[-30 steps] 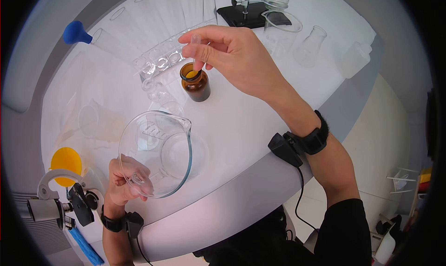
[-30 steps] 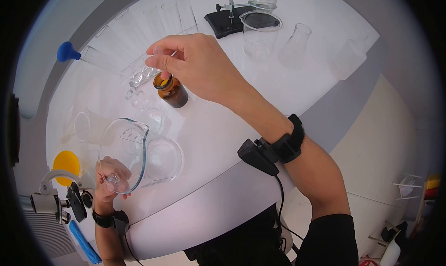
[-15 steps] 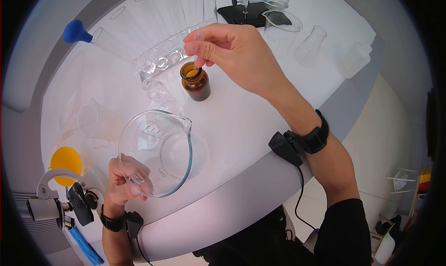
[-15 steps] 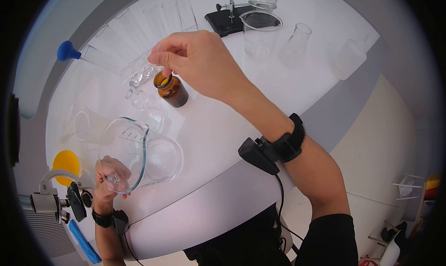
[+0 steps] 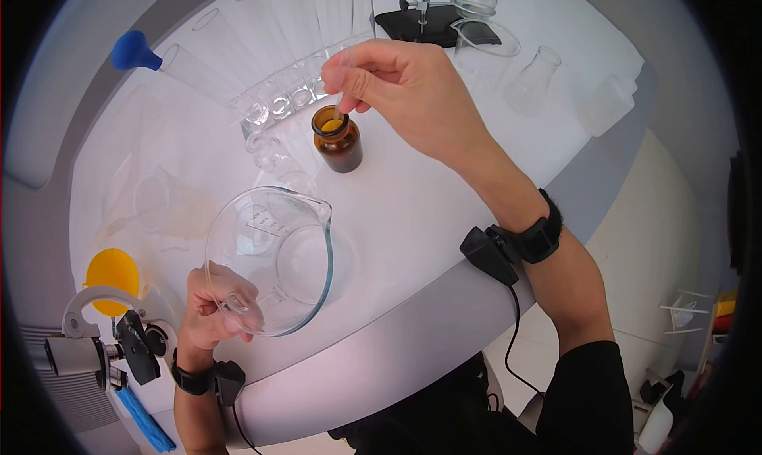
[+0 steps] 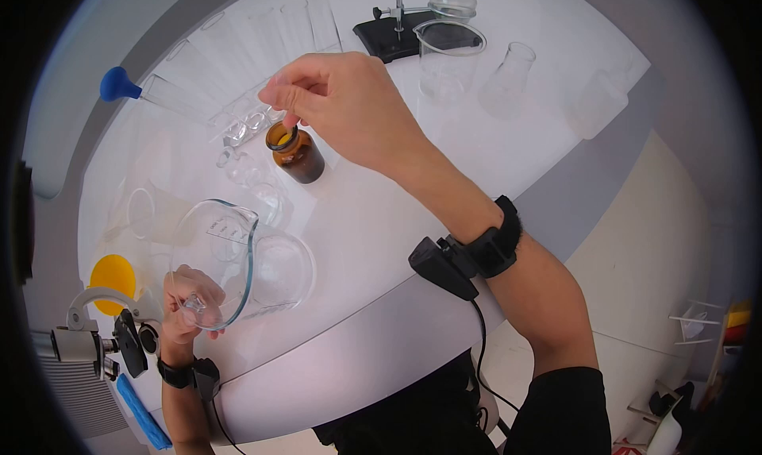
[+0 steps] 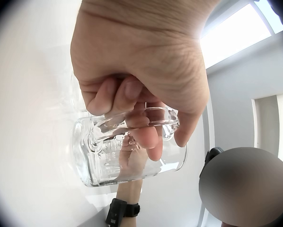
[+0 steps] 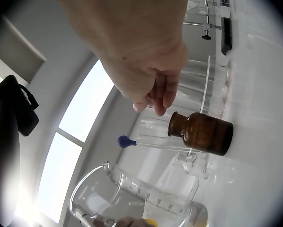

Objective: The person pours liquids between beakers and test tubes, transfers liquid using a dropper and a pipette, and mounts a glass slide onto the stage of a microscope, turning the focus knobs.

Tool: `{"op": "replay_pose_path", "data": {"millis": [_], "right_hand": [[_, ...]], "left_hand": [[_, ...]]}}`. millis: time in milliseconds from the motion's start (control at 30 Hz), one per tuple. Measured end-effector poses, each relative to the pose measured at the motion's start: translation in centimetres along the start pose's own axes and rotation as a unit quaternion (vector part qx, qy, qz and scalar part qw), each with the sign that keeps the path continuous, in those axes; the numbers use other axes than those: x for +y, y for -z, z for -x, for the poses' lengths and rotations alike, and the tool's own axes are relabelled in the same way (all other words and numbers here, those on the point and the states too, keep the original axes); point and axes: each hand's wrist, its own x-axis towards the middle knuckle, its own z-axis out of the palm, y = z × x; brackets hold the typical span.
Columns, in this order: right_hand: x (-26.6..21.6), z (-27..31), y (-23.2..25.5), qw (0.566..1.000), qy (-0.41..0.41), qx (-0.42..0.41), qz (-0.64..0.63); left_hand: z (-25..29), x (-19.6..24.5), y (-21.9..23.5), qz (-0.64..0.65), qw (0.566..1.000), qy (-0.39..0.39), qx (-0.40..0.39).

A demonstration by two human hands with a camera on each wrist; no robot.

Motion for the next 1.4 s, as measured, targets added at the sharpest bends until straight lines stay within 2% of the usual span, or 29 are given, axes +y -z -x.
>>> {"op": "replay_pose_path", "data": {"millis": [200, 267, 333, 400, 467, 533, 867, 1300, 1400], "right_hand": [[-1.3, -0.4, 1.3, 0.999, 0.025, 0.034, -0.027], [-1.8, -0.6, 1.8, 0.994, 0.038, 0.086, -0.047], [-2.5, -0.7, 2.4, 0.993, 0.050, 0.085, -0.068], [-3.2, -0.7, 2.7, 0.985, 0.058, 0.141, -0.084], [-3.9, -0.5, 2.8, 0.984, 0.069, 0.130, -0.100], [-4.6, -0.2, 2.6, 0.975, 0.074, 0.120, -0.169], [-5.7, 1.7, 1.1, 0.972, 0.119, 0.020, -0.202], [-5.2, 2.5, 0.5, 0.981, 0.111, 0.028, -0.159], [-5.2, 2.6, 0.4, 0.982, 0.139, 0.020, -0.125]], "left_hand": [[0.3, -0.1, 0.1, 0.010, 1.000, -0.002, 0.004], [0.3, 0.0, 0.1, 0.013, 1.000, 0.002, 0.009], [0.1, 0.2, 0.1, 0.008, 1.000, 0.008, -0.008], [0.0, 0.2, 0.1, 0.020, 1.000, 0.008, -0.011], [-0.1, 0.2, 0.1, 0.033, 0.999, 0.008, -0.011], [-0.2, 0.3, 0.2, 0.022, 0.999, 0.017, -0.033], [-0.2, 0.3, -0.2, 0.048, 0.998, 0.040, -0.027], [-0.3, 0.3, -0.2, 0.043, 0.997, 0.051, -0.025], [-0.4, 0.6, -0.3, 0.042, 0.997, 0.056, -0.021]]}}
